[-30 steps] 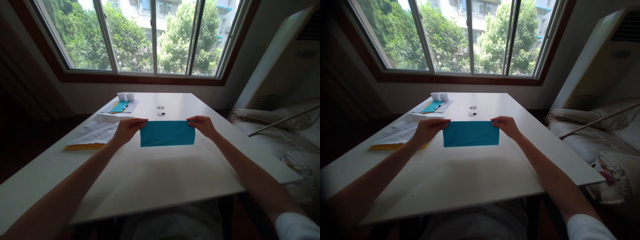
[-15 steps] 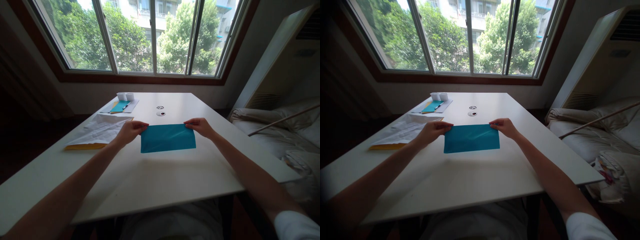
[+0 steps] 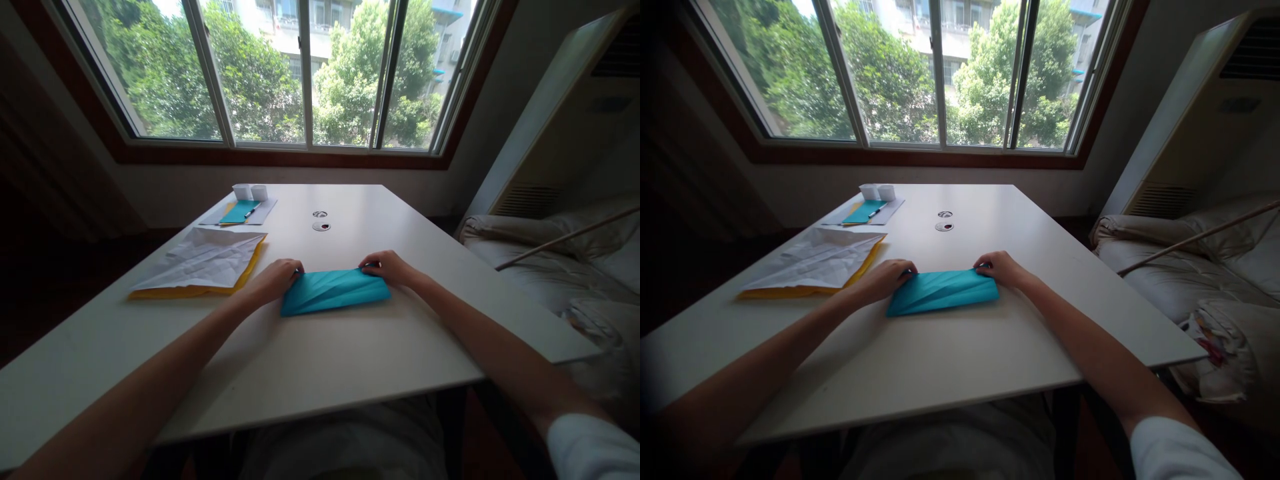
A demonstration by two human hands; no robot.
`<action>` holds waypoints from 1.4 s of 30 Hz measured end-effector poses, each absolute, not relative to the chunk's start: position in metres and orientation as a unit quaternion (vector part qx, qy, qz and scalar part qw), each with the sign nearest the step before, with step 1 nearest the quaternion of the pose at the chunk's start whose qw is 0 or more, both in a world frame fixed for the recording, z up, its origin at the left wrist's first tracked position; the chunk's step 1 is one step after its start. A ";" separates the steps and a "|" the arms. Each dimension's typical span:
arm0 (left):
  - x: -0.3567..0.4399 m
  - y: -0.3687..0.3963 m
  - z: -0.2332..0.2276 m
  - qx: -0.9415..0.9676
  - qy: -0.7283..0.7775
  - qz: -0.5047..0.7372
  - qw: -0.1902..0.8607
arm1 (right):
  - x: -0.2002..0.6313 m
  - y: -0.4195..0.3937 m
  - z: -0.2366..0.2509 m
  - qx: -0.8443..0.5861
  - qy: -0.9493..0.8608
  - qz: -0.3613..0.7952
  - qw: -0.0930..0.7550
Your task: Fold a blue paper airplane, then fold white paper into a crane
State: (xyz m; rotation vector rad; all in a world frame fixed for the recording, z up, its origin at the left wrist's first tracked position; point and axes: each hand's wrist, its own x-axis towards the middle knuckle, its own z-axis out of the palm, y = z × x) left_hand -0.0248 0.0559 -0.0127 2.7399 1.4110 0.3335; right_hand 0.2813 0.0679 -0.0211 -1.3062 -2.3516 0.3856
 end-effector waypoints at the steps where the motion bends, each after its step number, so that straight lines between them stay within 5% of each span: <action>1: -0.024 0.056 -0.012 0.885 0.455 0.102 0.020 | 0.282 0.069 -0.022 -0.468 -0.850 0.132 0.205; 11: -0.016 0.049 -0.002 0.933 0.349 0.038 -0.072 | 0.287 0.077 -0.028 -0.417 -0.879 0.113 0.203; 22: -0.002 0.063 -0.006 0.948 0.300 0.078 0.078 | 0.280 0.078 -0.014 -0.343 -0.908 0.185 0.153; 42: 0.006 0.049 -0.009 0.921 0.370 0.106 0.066 | 0.264 0.049 -0.002 -0.371 -0.925 -0.017 0.080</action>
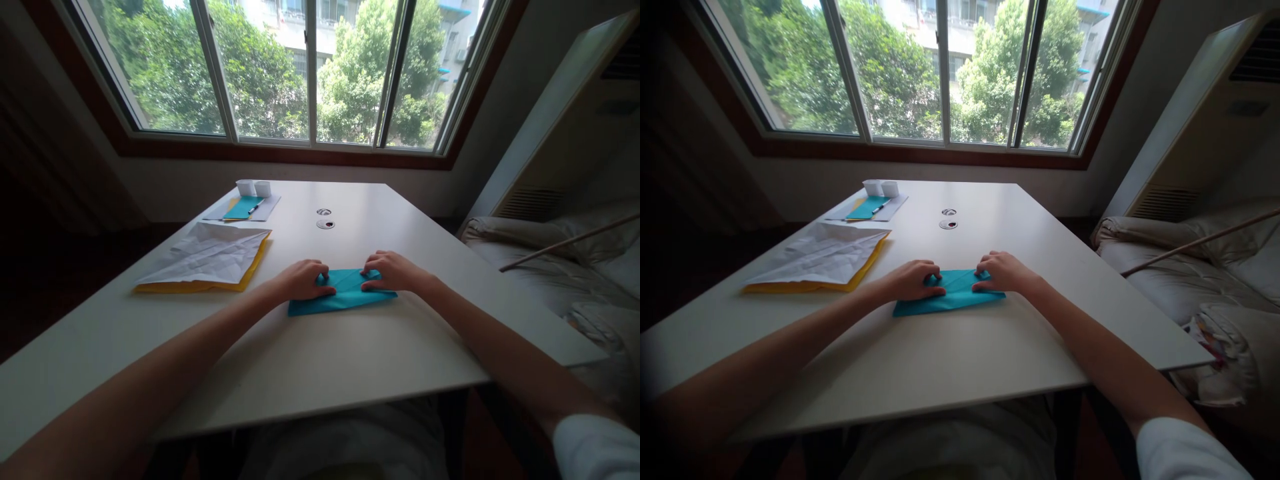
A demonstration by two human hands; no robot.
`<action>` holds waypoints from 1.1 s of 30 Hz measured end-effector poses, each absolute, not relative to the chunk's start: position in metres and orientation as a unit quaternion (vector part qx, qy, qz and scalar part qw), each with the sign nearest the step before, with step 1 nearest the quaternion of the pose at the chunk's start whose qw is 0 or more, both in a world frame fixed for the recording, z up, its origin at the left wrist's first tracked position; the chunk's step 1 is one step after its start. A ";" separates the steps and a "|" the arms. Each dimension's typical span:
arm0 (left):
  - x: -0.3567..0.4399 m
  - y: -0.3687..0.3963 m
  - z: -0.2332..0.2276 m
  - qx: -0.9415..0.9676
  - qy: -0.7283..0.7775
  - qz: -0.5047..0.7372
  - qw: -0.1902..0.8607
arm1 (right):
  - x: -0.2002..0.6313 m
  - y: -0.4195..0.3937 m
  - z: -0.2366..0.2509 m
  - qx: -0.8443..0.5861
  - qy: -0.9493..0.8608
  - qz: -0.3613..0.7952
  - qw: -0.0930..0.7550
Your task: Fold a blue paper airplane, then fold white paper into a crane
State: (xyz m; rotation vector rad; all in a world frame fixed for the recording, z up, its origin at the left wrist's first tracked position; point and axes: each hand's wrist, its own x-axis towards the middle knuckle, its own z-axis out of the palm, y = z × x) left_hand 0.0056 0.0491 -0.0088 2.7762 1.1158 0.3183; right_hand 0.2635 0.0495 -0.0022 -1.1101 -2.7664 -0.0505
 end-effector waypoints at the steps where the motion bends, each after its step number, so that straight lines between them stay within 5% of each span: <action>1: 0.005 0.048 -0.009 0.920 0.373 0.101 0.066 | 0.264 0.049 -0.002 -0.372 -0.925 -0.019 0.077; 22: 0.003 0.039 0.001 0.919 0.385 0.026 0.081 | 0.234 0.025 0.005 -0.448 -0.889 -0.093 0.000; 33: 0.028 0.045 -0.018 0.852 0.503 0.138 0.046 | 0.228 0.038 -0.011 -0.514 -0.846 -0.142 0.021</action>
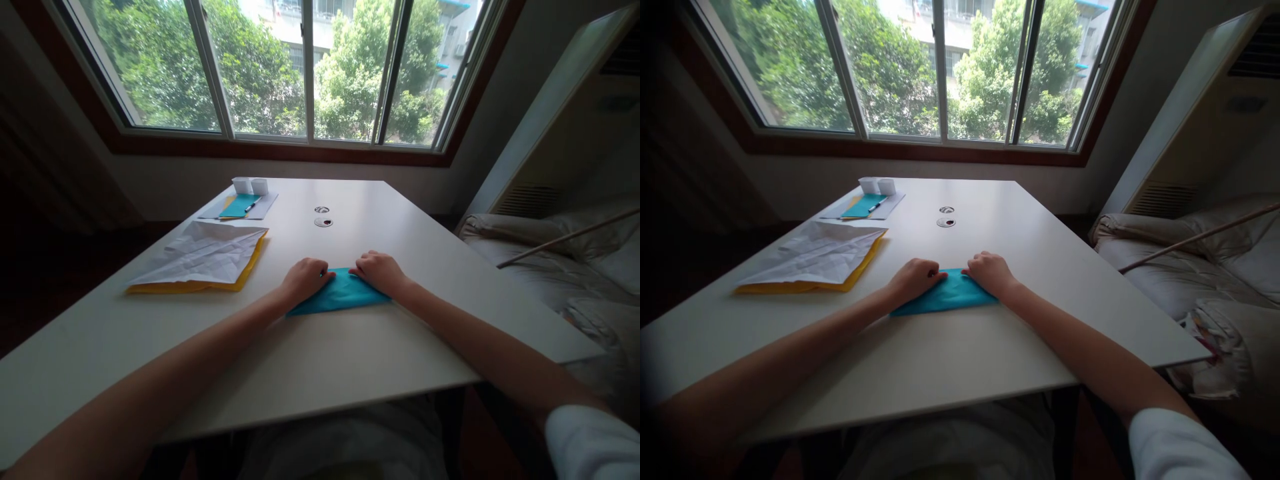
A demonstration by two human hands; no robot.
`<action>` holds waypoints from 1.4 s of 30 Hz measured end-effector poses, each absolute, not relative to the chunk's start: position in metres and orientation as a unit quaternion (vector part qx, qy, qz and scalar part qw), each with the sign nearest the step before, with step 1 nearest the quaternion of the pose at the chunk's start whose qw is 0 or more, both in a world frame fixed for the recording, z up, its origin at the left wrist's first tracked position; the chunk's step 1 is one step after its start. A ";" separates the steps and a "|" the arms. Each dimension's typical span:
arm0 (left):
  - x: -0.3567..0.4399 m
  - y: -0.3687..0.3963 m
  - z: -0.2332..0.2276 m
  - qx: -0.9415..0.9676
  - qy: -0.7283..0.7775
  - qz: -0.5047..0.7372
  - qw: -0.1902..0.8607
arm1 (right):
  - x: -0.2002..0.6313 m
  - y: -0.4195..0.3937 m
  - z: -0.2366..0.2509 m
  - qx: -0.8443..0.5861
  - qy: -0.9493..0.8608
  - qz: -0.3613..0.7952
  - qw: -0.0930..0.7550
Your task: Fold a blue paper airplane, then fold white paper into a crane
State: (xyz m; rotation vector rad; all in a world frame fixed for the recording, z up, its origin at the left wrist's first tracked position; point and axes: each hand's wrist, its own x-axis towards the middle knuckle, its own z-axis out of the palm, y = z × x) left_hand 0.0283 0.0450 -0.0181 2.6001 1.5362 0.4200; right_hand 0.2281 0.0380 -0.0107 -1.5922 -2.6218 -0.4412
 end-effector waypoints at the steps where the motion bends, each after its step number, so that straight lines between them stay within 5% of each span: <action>1: 0.028 0.046 -0.021 0.850 0.506 0.142 0.043 | 0.228 0.039 -0.013 -0.513 -0.846 -0.145 0.025; 16: 0.022 0.032 -0.020 0.843 0.519 0.136 0.030 | 0.235 0.031 -0.021 -0.486 -0.857 -0.160 0.068; 29: 0.016 0.017 -0.015 0.861 0.503 0.073 0.007 | 0.236 0.010 -0.014 -0.479 -0.864 -0.152 0.022; 42: -0.011 0.015 -0.017 0.876 0.479 0.055 0.016 | 0.261 0.014 -0.013 -0.476 -0.878 -0.051 0.019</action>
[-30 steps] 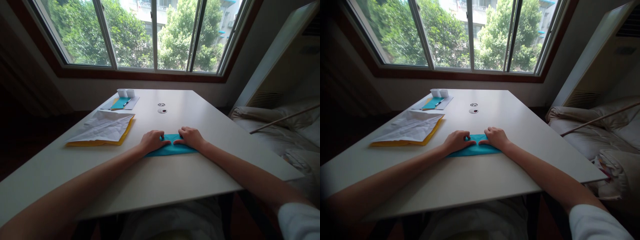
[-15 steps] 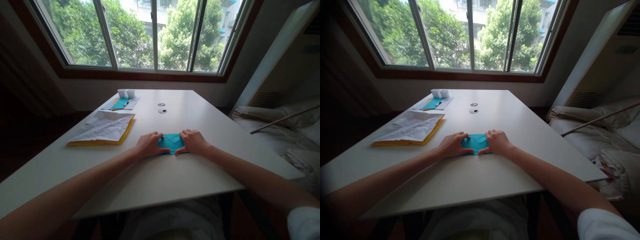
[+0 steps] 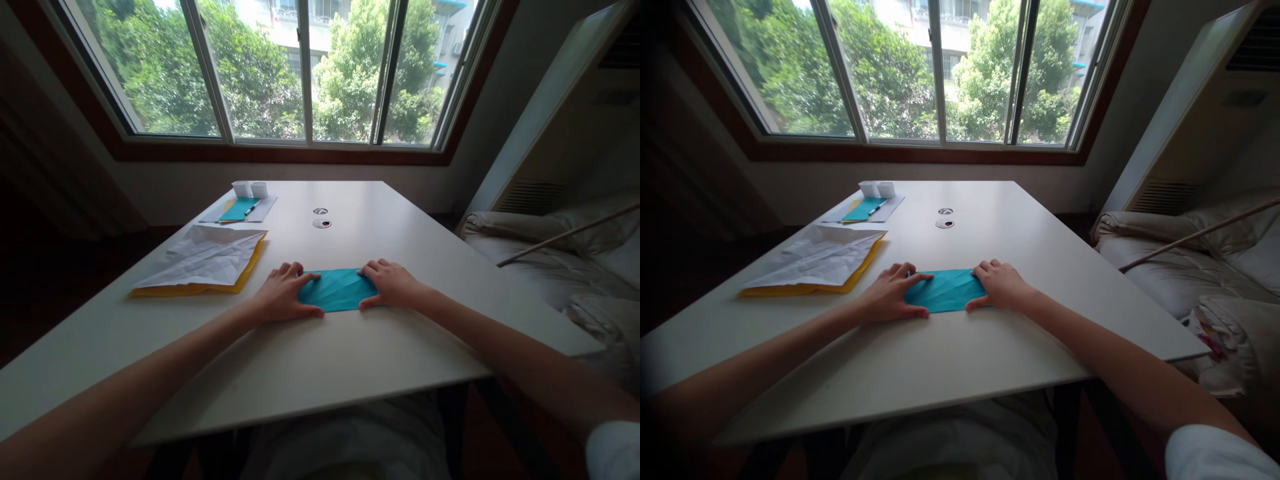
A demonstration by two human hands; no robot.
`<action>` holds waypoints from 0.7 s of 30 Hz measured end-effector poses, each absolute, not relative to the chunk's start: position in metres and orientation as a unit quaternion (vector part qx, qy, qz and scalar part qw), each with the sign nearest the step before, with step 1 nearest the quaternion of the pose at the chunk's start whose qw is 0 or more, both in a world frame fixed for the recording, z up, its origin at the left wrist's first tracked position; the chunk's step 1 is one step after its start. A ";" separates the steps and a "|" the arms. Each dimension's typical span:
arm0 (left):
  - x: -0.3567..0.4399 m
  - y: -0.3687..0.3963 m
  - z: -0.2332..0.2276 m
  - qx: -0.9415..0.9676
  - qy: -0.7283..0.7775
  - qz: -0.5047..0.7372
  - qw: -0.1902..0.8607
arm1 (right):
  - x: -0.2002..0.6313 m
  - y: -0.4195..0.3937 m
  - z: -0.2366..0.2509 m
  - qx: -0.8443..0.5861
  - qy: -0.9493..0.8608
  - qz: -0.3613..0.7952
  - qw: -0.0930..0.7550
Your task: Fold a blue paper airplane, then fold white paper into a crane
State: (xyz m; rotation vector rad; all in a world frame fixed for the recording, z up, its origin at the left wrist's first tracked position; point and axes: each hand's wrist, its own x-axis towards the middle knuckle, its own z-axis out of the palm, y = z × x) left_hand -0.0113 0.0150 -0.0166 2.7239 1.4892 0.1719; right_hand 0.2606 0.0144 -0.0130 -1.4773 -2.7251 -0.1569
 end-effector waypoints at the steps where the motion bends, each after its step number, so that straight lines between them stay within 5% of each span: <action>1: -0.016 0.014 -0.017 0.873 0.485 0.053 0.024 | 0.264 0.016 -0.014 -0.476 -0.879 -0.038 0.019; 13: -0.041 0.007 -0.024 0.847 0.529 -0.015 0.055 | 0.296 0.023 -0.010 -0.457 -0.885 0.084 0.003; 21: -0.040 0.009 -0.025 0.840 0.538 -0.037 0.064 | 0.215 0.008 -0.008 -0.423 -0.906 0.006 0.014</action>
